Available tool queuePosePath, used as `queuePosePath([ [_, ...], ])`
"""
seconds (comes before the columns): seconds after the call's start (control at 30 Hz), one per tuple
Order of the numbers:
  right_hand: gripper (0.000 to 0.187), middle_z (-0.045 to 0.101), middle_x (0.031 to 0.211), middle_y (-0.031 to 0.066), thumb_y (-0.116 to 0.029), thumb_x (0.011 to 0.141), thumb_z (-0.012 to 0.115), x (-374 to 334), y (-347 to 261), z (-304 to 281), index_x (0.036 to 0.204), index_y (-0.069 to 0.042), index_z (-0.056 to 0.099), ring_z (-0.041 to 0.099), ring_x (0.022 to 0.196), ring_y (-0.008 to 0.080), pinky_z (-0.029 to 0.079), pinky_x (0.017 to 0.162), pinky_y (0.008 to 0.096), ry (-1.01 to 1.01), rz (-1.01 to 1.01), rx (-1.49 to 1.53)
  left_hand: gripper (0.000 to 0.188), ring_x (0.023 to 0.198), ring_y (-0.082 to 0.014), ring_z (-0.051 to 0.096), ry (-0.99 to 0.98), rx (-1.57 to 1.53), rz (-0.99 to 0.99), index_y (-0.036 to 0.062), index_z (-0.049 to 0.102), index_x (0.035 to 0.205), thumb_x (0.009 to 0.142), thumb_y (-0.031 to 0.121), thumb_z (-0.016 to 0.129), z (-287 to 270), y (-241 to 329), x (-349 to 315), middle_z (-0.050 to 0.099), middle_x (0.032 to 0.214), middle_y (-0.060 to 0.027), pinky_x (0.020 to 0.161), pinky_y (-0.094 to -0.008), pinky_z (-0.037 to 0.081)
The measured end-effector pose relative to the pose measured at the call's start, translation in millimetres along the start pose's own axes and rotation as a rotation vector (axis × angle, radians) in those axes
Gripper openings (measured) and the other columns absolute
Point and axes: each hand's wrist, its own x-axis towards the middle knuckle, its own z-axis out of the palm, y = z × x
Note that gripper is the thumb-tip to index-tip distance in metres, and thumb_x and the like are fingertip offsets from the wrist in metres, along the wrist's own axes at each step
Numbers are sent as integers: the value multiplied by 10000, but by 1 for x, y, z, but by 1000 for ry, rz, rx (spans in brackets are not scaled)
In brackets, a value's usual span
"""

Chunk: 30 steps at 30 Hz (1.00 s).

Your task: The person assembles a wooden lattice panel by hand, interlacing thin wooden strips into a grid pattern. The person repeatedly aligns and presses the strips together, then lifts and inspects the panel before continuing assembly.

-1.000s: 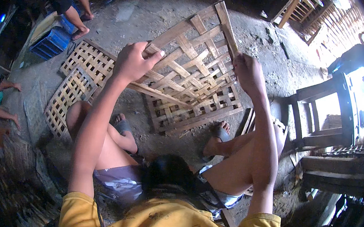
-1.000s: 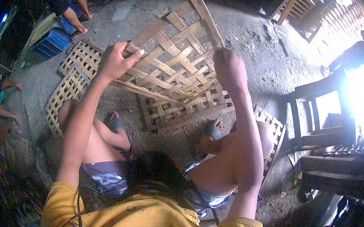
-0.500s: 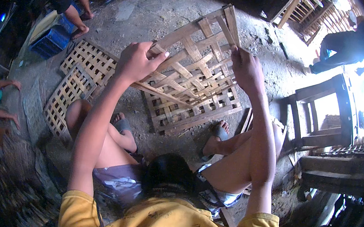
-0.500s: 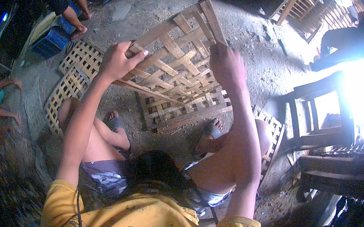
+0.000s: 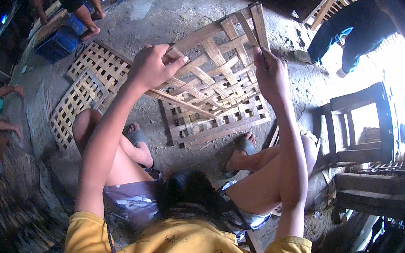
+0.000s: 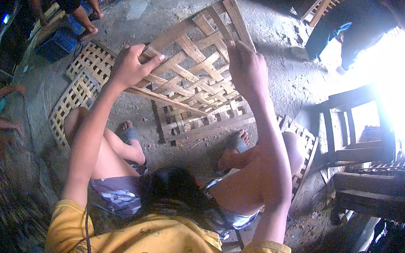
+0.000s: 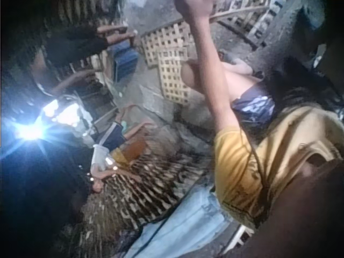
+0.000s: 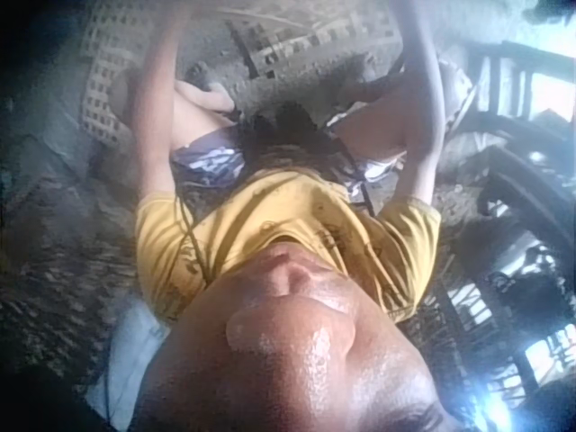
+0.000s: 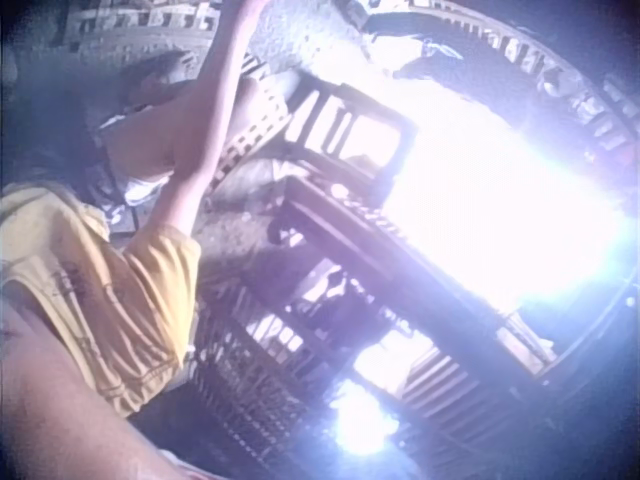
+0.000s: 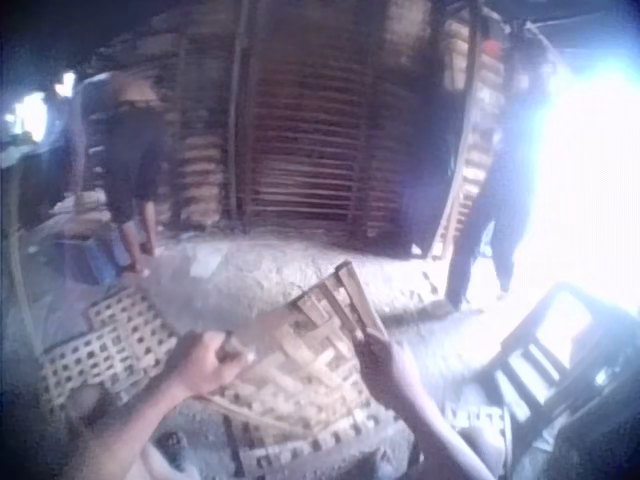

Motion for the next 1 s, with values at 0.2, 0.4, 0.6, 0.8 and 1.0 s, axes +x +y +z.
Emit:
queuePosePath([
  [0.2, 412, 711, 860, 259, -431, 1093, 460, 11, 13, 3, 1105, -112, 721, 706, 860, 479, 531, 796, 577, -39, 49, -210, 441, 782, -364, 761, -13, 30, -32, 7, 740, 899, 918, 447, 732, -8, -5, -3, 754, 811, -194, 710, -459, 577],
  [0.4, 376, 692, 798, 249, -344, 1091, 501, 2, 6, -14, 1018, -38, 706, 699, 773, 455, 529, 719, 530, 81, -59, -77, 427, 833, -363, 766, 20, -29, -44, 4, 744, 930, 916, 430, 733, 1, -5, 6, 764, 859, -197, 744, -447, 584],
  [0.6, 413, 605, 663, 189, -369, 1093, 547, -9, -15, 3, 909, -17, 661, 643, 615, 359, 494, 639, 496, 6, -159, 76, 408, 801, -363, 764, -33, 44, -70, 13, 744, 908, 911, 420, 744, -6, 2, 1, 758, 824, -191, 728, -447, 583],
  [0.8, 402, 686, 774, 233, -439, 1108, 465, 9, -7, 5, 1034, -77, 624, 721, 771, 430, 528, 708, 570, 40, 33, -139, 399, 769, -358, 759, 8, 34, 19, 28, 739, 877, 915, 426, 752, -10, 9, -10, 750, 782, -172, 697, -453, 573],
  [1.0, 309, 643, 649, 138, -351, 1105, 516, -2, 6, -12, 979, -84, 607, 662, 532, 333, 514, 529, 486, 196, -148, -32, 444, 862, -288, 776, -104, -7, -68, 9, 764, 1016, 939, 445, 738, -4, 25, 2, 780, 917, -179, 770, -400, 582],
])
